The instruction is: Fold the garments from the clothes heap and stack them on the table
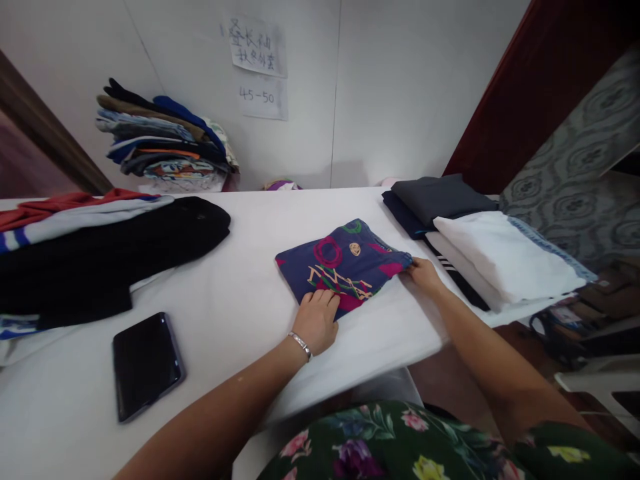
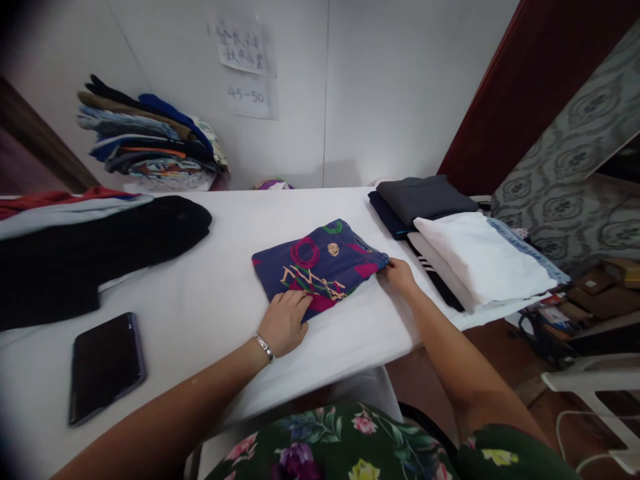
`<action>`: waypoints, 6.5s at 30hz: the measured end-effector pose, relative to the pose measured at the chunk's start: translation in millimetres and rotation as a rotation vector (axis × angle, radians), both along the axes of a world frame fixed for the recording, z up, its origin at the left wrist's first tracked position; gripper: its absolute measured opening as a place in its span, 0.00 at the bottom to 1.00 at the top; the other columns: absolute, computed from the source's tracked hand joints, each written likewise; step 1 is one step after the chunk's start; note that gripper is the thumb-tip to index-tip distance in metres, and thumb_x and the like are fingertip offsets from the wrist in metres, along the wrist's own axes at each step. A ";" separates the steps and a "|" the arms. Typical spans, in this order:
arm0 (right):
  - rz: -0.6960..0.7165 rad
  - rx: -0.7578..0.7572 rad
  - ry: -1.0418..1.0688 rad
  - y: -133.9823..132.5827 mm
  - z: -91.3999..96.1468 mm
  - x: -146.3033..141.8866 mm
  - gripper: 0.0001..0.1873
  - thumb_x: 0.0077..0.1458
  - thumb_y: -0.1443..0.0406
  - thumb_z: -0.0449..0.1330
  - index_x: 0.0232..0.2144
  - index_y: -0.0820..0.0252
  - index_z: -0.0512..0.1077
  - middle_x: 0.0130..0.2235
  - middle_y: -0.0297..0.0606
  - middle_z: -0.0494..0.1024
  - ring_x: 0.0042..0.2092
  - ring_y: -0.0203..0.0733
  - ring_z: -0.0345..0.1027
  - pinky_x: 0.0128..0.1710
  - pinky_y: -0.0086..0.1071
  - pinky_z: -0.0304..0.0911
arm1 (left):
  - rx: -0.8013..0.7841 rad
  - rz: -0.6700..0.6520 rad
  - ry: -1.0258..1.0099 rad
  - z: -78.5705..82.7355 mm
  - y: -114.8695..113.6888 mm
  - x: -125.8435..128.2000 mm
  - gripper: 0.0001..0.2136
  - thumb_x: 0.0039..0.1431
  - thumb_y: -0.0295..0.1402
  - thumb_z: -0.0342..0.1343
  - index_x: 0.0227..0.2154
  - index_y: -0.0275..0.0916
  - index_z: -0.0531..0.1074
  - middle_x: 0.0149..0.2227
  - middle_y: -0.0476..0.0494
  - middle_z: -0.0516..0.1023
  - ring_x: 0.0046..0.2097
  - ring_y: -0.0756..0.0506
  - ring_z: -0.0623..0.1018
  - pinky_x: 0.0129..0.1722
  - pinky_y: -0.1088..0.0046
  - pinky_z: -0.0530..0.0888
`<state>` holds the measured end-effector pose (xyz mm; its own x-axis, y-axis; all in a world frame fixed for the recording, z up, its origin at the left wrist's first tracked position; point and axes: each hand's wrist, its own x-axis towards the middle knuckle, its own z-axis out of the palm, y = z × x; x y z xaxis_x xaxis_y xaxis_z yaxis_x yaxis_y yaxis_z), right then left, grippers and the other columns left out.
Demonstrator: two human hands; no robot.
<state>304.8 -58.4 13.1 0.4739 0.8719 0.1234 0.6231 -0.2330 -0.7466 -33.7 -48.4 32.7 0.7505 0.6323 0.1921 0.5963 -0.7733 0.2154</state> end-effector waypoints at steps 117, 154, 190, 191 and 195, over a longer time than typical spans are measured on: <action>-0.053 -0.139 -0.317 33.1 17.5 -1.3 0.19 0.58 0.53 0.51 0.38 0.59 0.75 0.32 0.37 0.79 0.33 0.40 0.70 0.29 0.28 0.58 | 0.017 0.058 -0.105 -9.6 50.8 5.6 0.25 0.59 0.47 0.49 0.57 0.42 0.64 0.63 0.38 0.63 0.66 0.37 0.56 0.63 0.45 0.47; 0.051 0.427 0.256 -17.5 7.9 -101.6 0.18 0.52 0.55 0.62 0.45 0.53 0.75 0.51 0.41 0.75 0.55 0.49 0.65 0.59 0.50 0.55 | 0.010 0.072 -0.101 -9.9 49.9 4.8 0.24 0.61 0.45 0.48 0.57 0.41 0.64 0.61 0.39 0.66 0.65 0.38 0.59 0.63 0.43 0.49; -0.026 0.122 1.529 10.7 16.1 -158.6 0.21 0.56 0.50 0.57 0.39 0.62 0.73 0.36 0.43 0.81 0.42 0.48 0.75 0.45 0.41 0.70 | -0.066 0.106 -0.324 -6.8 66.7 -4.0 0.14 0.62 0.38 0.50 0.47 0.43 0.72 0.52 0.44 0.76 0.58 0.42 0.69 0.57 0.55 0.60; -0.021 0.127 1.546 11.6 16.4 -157.8 0.23 0.55 0.49 0.56 0.40 0.62 0.73 0.37 0.44 0.81 0.43 0.49 0.75 0.45 0.43 0.70 | -0.067 0.105 -0.322 -6.5 66.9 -4.0 0.14 0.61 0.38 0.50 0.47 0.43 0.72 0.52 0.43 0.76 0.58 0.42 0.69 0.57 0.55 0.61; -0.030 0.154 1.537 17.0 19.1 -143.4 0.27 0.54 0.45 0.54 0.42 0.61 0.72 0.39 0.45 0.80 0.46 0.52 0.73 0.48 0.48 0.68 | -0.064 0.091 -0.316 -6.0 67.8 -4.9 0.13 0.61 0.37 0.50 0.46 0.43 0.73 0.51 0.43 0.76 0.58 0.42 0.69 0.57 0.55 0.61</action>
